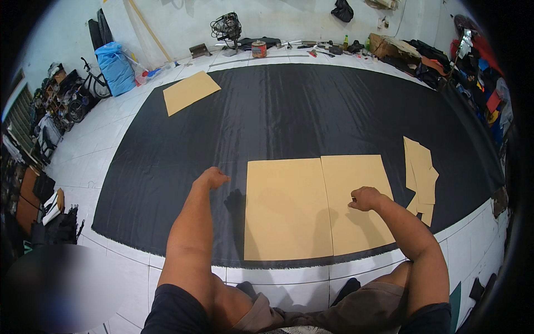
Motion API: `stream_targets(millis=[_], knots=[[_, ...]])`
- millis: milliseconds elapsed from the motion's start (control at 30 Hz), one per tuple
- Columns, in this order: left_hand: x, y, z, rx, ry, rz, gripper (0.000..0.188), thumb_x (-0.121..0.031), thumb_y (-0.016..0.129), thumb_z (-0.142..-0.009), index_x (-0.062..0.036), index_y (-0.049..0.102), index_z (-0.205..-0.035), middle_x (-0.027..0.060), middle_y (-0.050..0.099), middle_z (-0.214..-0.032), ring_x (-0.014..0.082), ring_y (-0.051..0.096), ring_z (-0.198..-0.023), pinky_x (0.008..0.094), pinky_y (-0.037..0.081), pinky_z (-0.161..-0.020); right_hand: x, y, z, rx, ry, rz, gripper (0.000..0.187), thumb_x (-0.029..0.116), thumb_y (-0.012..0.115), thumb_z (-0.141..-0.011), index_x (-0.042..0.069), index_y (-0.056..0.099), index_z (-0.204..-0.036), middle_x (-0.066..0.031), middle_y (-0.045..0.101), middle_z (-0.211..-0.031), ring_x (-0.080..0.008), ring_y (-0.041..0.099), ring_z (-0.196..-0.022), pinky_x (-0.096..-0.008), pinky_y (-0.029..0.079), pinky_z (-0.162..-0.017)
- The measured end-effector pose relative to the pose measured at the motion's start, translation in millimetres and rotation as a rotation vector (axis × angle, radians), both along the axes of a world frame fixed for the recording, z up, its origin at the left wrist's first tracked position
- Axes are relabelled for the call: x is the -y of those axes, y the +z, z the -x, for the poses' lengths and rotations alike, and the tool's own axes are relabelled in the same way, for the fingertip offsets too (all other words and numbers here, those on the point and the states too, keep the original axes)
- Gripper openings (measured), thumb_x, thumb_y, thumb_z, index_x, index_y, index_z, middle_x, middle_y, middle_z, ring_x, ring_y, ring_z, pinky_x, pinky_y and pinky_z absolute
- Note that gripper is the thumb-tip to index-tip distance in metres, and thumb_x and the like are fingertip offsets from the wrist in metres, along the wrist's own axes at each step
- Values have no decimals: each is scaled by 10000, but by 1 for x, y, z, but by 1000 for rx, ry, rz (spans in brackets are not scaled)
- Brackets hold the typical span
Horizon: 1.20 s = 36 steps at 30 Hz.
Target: The person cuts a large sheet of cardboard into smaller rectangular pieces using a utility knife on a black mat. They repeatedly position the cardboard, cut along the edges, and stack the resulting pieces.
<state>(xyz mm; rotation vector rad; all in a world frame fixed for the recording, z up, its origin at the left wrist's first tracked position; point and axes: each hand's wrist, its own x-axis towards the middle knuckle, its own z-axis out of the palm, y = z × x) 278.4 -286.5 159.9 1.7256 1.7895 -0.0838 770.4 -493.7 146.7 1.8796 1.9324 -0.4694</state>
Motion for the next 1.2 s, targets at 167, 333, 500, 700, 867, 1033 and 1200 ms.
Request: stream_targets(millis=[167,333,500,700,867,1033,1200], knots=[[-3,-4,6,-33,-45,-22,504,-375,726,-869,4,677,-1197,182,704,-1087,303,681,-997,433,531,-885,-3,3,5,5,-6,13,404,447,629,-910,81,708,-1063,-137,724,-1067,-321,675,-1055,-467,531,-898],[3,2,3,14,14,-21,520,-335,723,-875,18,657,-1250,226,693,-1180,343,674,-1085,452,505,-967,-3,2,4,5,0,23,407,450,629,-914,83,708,-1071,-137,724,-1074,-318,676,-1054,-466,532,-896],[2,6,-3,6,18,14,526,-339,722,-873,20,655,-1252,219,700,-1148,333,682,-1055,445,512,-953,-2,0,0,24,-3,34,406,452,632,-910,85,709,-1064,-134,725,-1063,-318,678,-1045,-464,532,-896],[-3,-1,3,5,-28,-1,532,-363,714,-864,18,665,-1232,211,709,-1118,315,690,-1026,434,522,-930,-1,0,1,2,3,25,402,456,631,-909,89,707,-1055,-132,724,-1064,-318,675,-1047,-466,532,-892],[-8,-6,3,-22,-61,12,547,-393,717,-861,11,671,-1227,189,710,-1107,293,688,-1004,426,526,-906,-1,-4,-1,-4,8,16,391,449,629,-902,91,712,-1036,-133,723,-1054,-318,676,-1042,-470,532,-887],[-7,-18,12,-50,-70,-121,596,-477,727,-845,-5,688,-1207,153,713,-1049,264,677,-967,420,537,-853,-2,-9,-1,-31,8,13,397,455,624,-894,91,715,-1026,-137,722,-1047,-326,674,-1040,-479,530,-889],[5,6,-11,-33,-80,10,574,-463,721,-854,2,694,-1190,146,710,-1013,264,670,-937,402,536,-844,2,-17,-17,-23,46,3,420,454,627,-891,72,709,-1046,-169,718,-1052,-355,675,-1034,-499,534,-872]])
